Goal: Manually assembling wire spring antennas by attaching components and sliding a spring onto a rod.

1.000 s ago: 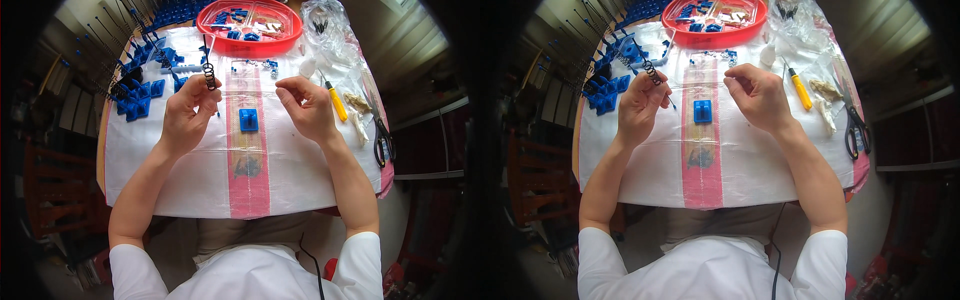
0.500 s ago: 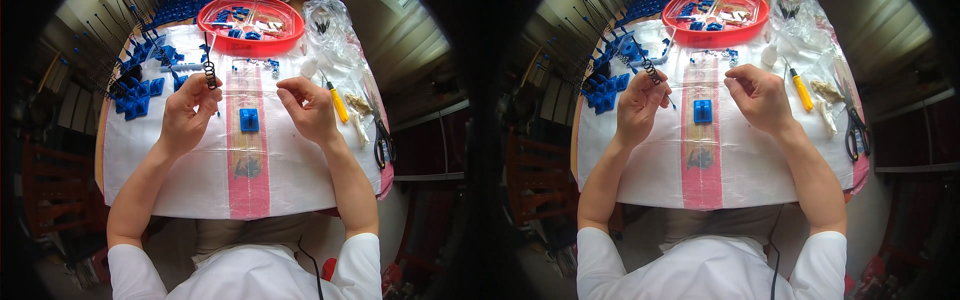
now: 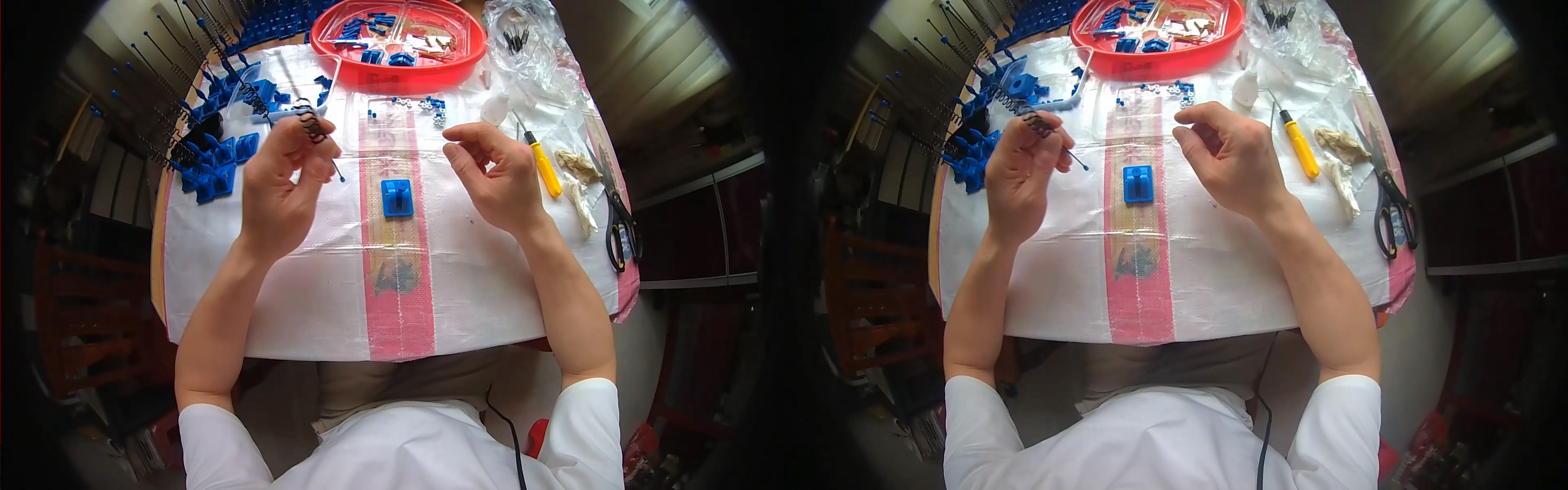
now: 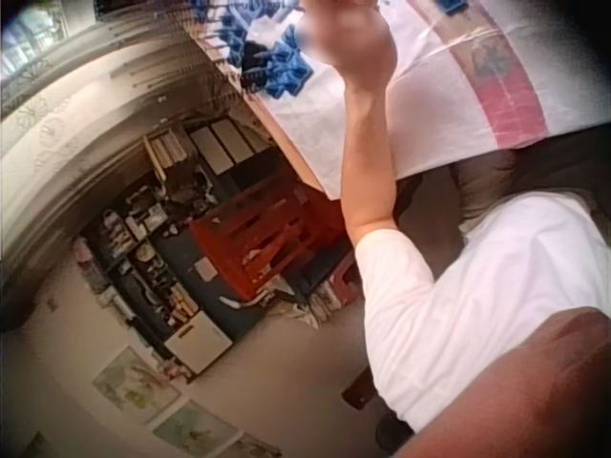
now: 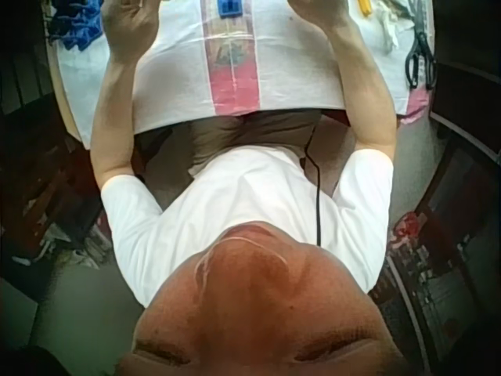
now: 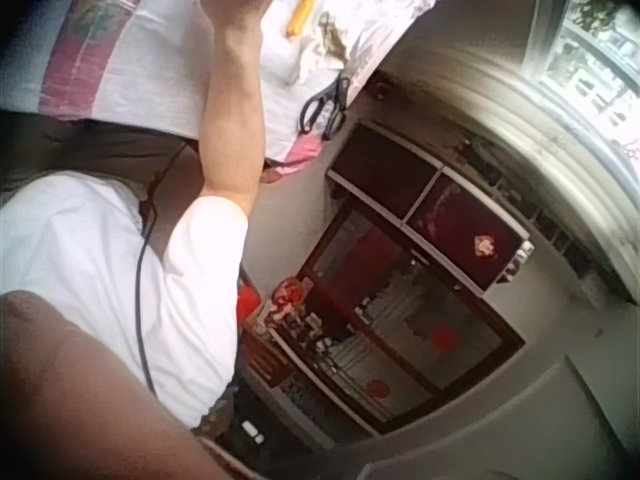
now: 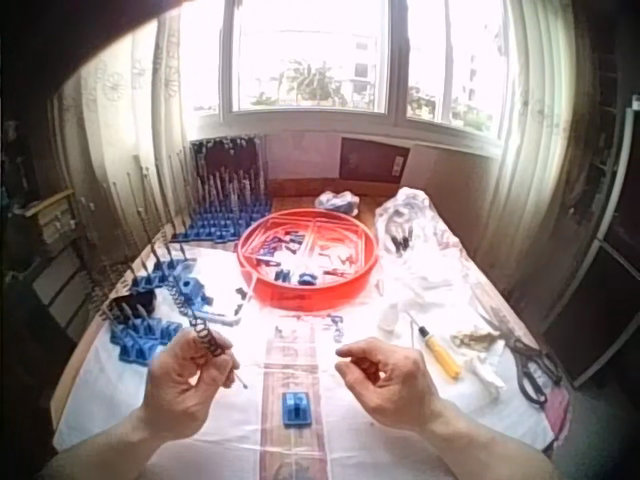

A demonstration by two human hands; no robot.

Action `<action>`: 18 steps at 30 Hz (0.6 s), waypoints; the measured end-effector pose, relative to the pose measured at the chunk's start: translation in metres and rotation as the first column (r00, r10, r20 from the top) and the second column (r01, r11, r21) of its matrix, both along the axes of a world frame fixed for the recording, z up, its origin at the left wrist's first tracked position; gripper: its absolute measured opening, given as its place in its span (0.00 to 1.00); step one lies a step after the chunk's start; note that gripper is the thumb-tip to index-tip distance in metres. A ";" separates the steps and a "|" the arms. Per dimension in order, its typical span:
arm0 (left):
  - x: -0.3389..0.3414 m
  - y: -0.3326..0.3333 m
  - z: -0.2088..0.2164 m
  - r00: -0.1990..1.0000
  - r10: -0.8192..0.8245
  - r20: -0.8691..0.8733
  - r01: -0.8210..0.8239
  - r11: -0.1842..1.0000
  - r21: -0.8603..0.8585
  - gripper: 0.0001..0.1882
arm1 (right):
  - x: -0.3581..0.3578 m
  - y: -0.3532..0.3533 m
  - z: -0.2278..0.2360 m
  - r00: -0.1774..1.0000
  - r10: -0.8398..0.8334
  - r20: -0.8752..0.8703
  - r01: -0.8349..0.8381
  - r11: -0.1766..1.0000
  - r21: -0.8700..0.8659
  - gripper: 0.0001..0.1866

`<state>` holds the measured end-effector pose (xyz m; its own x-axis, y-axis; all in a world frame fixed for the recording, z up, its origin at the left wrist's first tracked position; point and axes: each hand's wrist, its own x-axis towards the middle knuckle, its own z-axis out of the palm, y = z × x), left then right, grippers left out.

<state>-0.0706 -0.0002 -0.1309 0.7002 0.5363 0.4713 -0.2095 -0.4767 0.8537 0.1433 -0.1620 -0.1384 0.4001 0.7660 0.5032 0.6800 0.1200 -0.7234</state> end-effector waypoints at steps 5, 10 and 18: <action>-0.001 0.001 0.013 0.980 0.005 0.200 0.007 0.998 -0.057 0.08 | 0.000 -0.001 0.003 1.000 -0.020 -0.009 0.020 1.000 0.011 0.07; 0.000 -0.005 0.019 0.918 -0.048 0.393 0.216 0.893 -0.395 0.07 | -0.003 -0.004 0.006 0.999 -0.006 -0.041 0.009 0.997 0.082 0.06; 0.000 -0.014 0.013 0.901 -0.194 0.389 0.422 0.602 -0.678 0.09 | 0.004 0.000 -0.005 0.994 0.037 -0.105 -0.027 0.995 0.098 0.08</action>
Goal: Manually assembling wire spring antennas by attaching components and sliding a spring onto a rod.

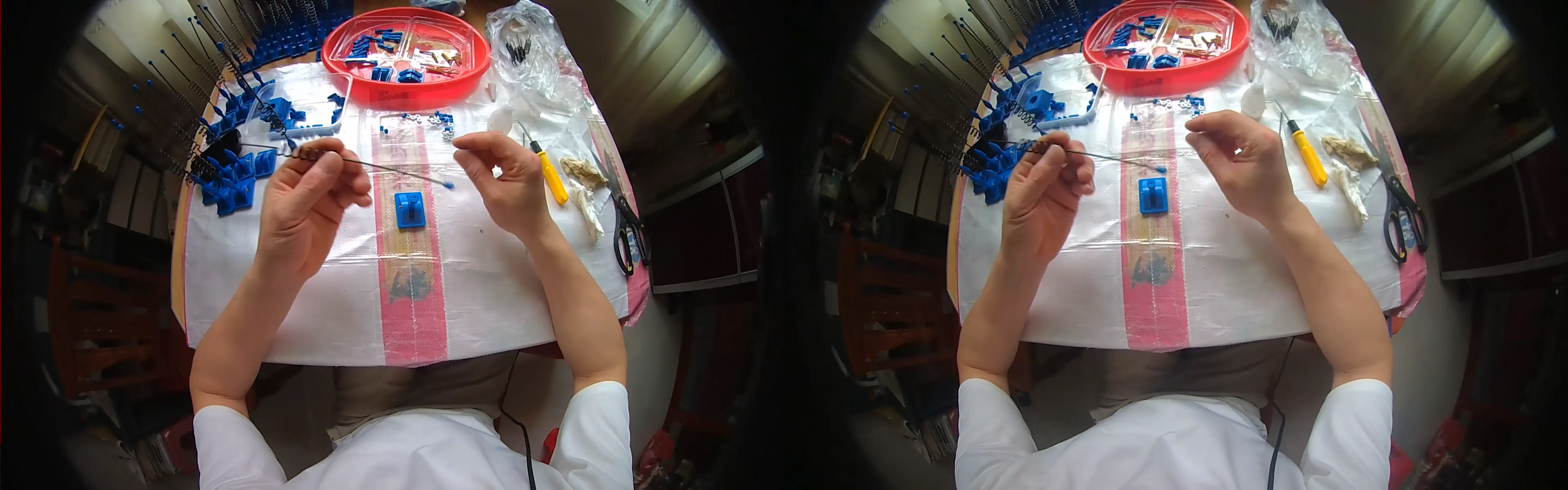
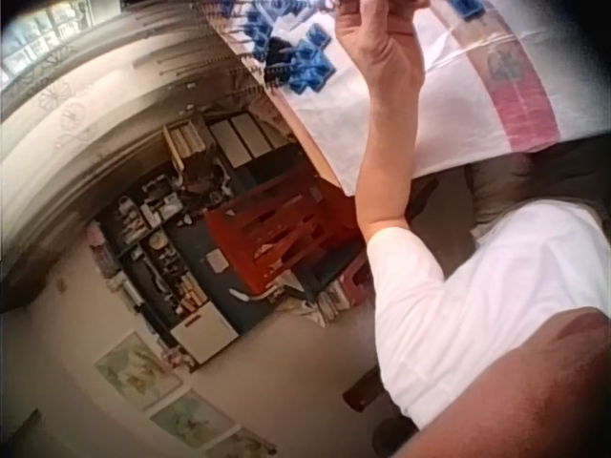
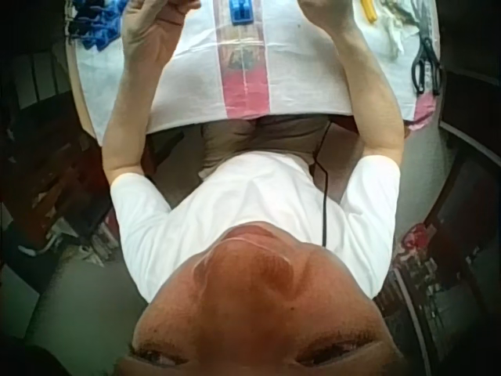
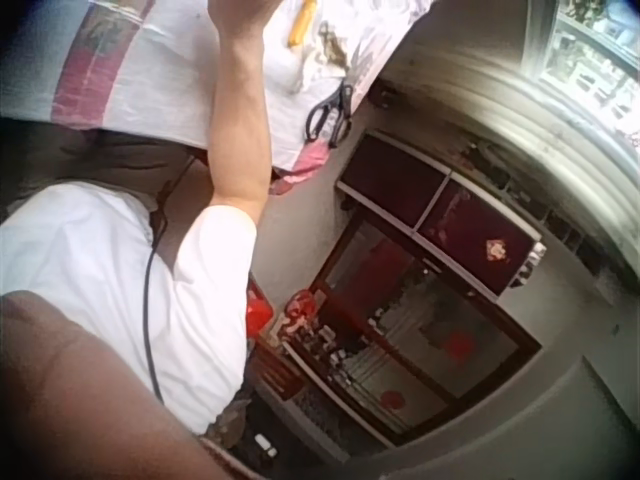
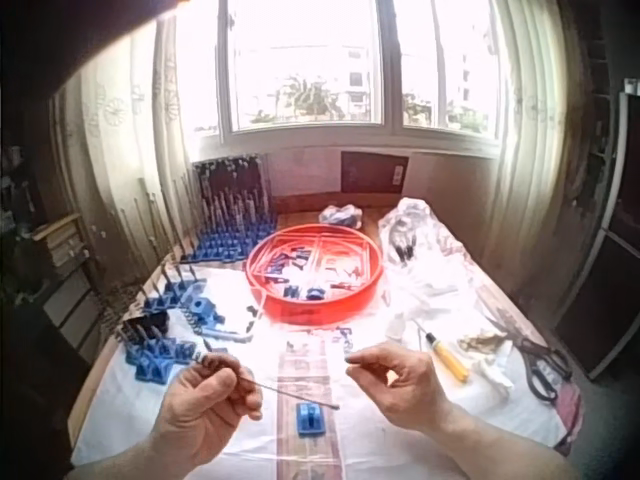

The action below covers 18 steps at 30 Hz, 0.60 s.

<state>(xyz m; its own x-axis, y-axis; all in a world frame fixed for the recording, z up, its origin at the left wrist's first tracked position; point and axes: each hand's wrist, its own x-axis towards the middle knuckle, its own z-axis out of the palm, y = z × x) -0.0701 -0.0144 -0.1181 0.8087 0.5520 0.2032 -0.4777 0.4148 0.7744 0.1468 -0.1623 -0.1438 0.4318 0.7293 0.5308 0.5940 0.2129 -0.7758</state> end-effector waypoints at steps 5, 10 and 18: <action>0.003 -0.011 0.007 0.975 -0.142 -0.172 0.112 0.978 -0.174 0.11 | -0.017 0.002 0.015 0.965 0.144 0.220 -0.173 0.978 0.120 0.20; 0.020 -0.026 0.007 0.936 -0.288 -0.203 0.226 0.933 -0.282 0.13 | -0.028 -0.002 0.024 0.940 0.194 0.280 -0.261 0.937 0.230 0.20; 0.037 -0.038 0.012 0.909 -0.297 -0.292 0.223 0.939 -0.261 0.13 | -0.024 -0.002 0.017 0.950 0.155 0.271 -0.247 0.905 0.347 0.15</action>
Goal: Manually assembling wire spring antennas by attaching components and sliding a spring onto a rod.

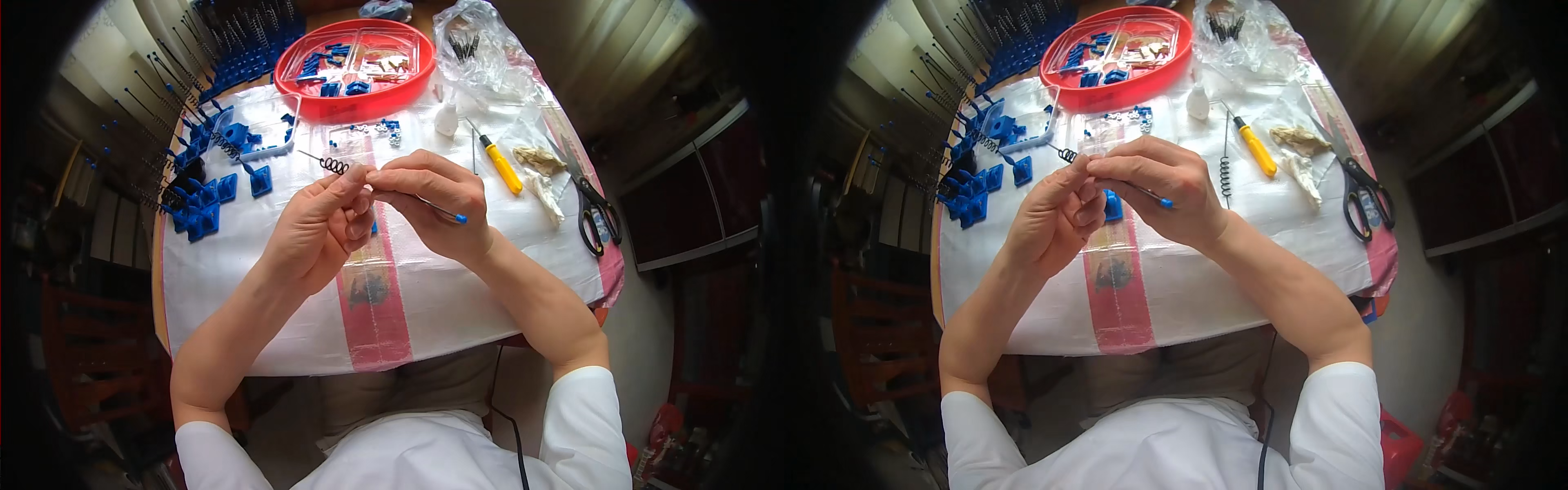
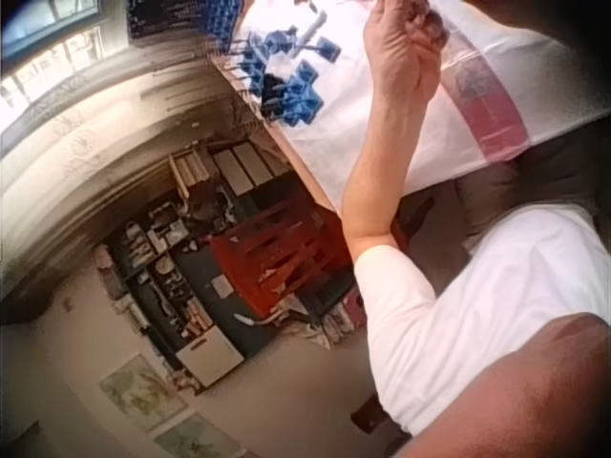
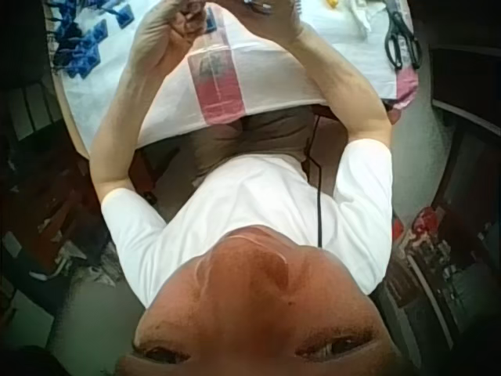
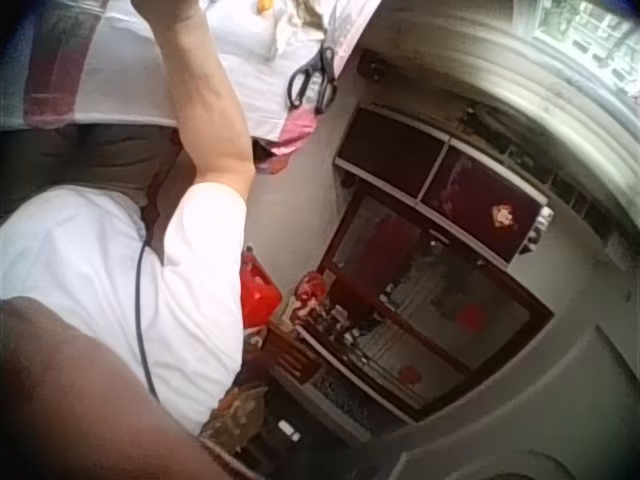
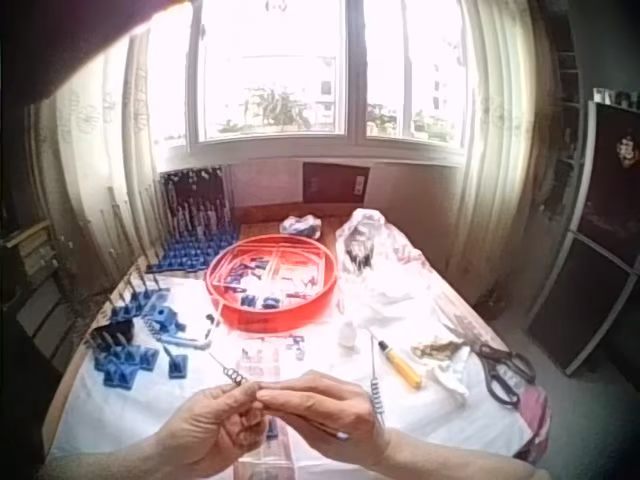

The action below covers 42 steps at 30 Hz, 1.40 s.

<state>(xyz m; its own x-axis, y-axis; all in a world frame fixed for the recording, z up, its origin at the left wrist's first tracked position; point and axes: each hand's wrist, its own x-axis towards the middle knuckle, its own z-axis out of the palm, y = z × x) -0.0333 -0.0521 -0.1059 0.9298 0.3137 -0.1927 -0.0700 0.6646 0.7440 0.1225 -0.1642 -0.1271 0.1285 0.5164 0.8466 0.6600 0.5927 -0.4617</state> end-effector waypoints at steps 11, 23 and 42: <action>-0.015 -0.007 0.023 0.927 0.256 0.275 -0.241 -0.156 0.958 0.15 | 0.000 -0.002 0.000 0.991 -0.049 -0.122 0.050 0.999 0.005 0.11; 0.000 0.020 0.009 0.922 0.112 0.371 -0.292 -0.428 0.855 0.12 | -0.004 0.002 0.002 0.994 -0.037 -0.106 0.037 0.999 0.001 0.11; -0.007 0.048 -0.043 0.876 0.292 0.383 -0.481 0.558 0.676 0.13 | 0.006 0.002 -0.015 0.957 -0.196 -0.215 0.112 0.931 -0.348 0.04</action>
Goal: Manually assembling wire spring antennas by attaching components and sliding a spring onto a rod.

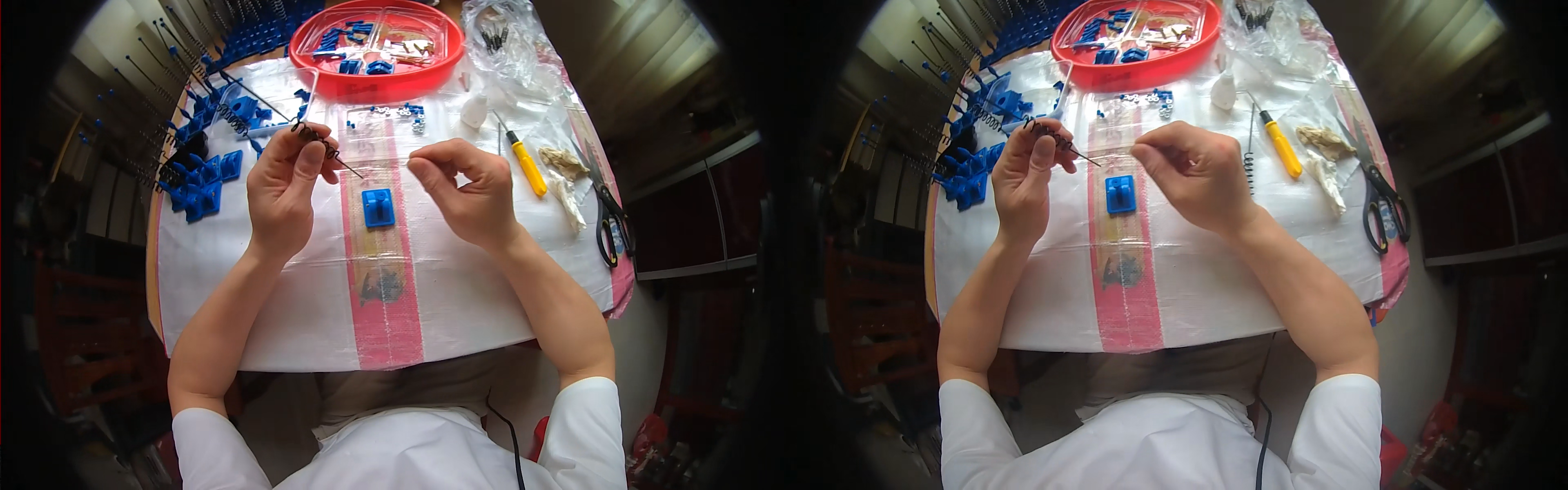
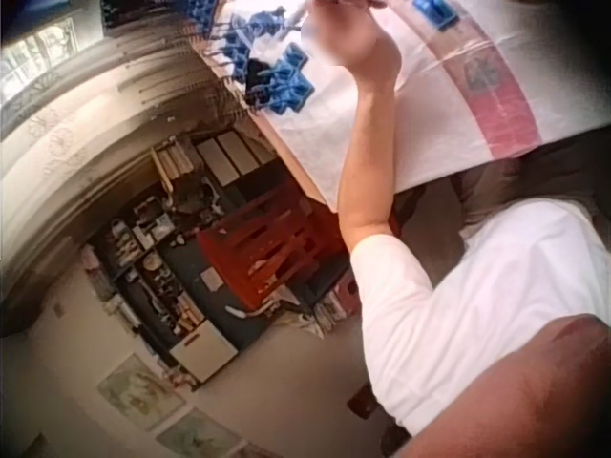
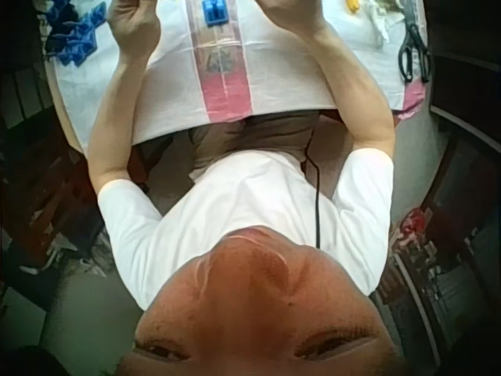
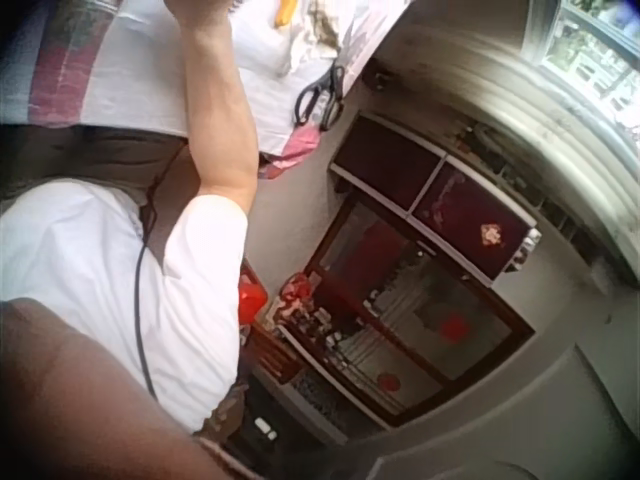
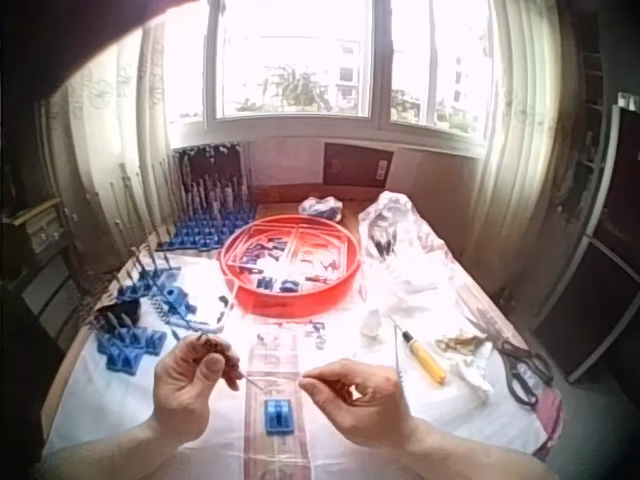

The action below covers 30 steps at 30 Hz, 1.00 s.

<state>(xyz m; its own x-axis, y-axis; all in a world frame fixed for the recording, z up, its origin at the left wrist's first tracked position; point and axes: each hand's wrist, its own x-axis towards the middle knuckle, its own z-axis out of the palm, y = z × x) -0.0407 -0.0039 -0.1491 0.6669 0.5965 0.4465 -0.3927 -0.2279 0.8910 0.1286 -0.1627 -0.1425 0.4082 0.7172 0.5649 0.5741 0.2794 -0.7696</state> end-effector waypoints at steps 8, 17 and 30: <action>-0.003 0.008 -0.004 0.998 -0.052 0.029 0.055 0.991 -0.124 0.13 | -0.001 0.002 -0.003 1.000 0.007 -0.022 -0.009 0.997 -0.071 0.04; -0.008 0.009 -0.005 0.997 -0.074 0.024 0.076 0.993 -0.088 0.14 | 0.006 0.002 0.001 0.971 0.207 0.118 -0.151 0.917 -0.369 0.18; -0.003 -0.001 0.008 0.998 -0.049 0.050 0.049 0.999 -0.015 0.14 | -0.006 0.008 -0.006 0.937 0.187 0.296 -0.043 0.901 -0.432 0.20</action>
